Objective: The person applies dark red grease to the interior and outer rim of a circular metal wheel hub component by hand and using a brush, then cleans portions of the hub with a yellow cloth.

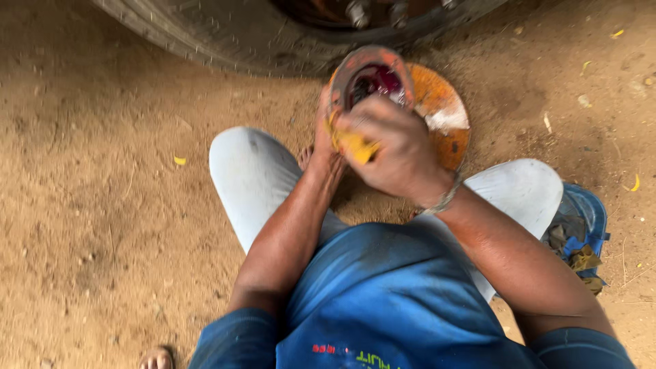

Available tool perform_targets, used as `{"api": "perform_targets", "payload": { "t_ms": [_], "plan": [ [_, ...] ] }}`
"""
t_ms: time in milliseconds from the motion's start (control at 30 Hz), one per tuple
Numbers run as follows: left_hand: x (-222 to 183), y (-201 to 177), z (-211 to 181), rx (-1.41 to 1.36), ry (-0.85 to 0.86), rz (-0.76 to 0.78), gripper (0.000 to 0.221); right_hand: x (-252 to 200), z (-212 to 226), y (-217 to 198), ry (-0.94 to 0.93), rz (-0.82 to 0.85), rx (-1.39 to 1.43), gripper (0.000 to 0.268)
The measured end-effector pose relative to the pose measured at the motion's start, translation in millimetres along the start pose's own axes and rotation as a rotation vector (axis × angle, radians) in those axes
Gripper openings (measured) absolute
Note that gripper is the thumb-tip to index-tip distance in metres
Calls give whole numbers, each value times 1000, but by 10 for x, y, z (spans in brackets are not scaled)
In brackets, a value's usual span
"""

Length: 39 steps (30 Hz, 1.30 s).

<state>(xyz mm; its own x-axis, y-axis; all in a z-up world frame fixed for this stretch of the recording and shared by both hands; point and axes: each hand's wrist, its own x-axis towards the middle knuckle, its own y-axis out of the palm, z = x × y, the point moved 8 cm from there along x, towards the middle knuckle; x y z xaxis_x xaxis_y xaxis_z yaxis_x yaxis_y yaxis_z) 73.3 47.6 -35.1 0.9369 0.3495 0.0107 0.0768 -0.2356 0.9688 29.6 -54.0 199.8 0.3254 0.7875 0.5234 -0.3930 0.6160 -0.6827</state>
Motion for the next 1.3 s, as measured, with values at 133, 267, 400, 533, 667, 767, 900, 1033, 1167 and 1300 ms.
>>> {"api": "perform_targets", "payload": {
  "t_ms": [133,267,400,533,667,767,900,1033,1167,1300],
  "plan": [
    [-27,44,-124,104,57,-132,45,-59,36,26,-58,99,-30,34],
    [-1,203,-131,63,27,-201,43,-319,-183,-133,-10,136,-157,37],
    [5,518,-193,246,10,-164,49,-653,-663,-532,154,107,-219,33],
    [-46,746,-268,120,-60,-102,51,-1469,-1263,-1484,566,-261,-104,9],
    [-32,910,-340,112,-71,-66,51,-2645,-1561,-2268,541,-559,-223,20],
    [-14,970,-257,116,-91,-52,51,-3778,-1939,-2477,695,-653,-180,23],
    [-10,1072,-106,128,-116,-36,51,-5298,-2369,-2208,831,-1040,336,28],
    [-35,1219,-112,165,-88,-29,52,-6409,-2597,-1482,1426,-773,-86,27],
    [-35,1210,-50,209,-112,-60,52,-6714,-2420,-755,1679,-223,-402,25],
    [-143,1127,35,257,-119,-97,52,-6408,-2207,-506,1845,-160,-331,36]
  ]
}}
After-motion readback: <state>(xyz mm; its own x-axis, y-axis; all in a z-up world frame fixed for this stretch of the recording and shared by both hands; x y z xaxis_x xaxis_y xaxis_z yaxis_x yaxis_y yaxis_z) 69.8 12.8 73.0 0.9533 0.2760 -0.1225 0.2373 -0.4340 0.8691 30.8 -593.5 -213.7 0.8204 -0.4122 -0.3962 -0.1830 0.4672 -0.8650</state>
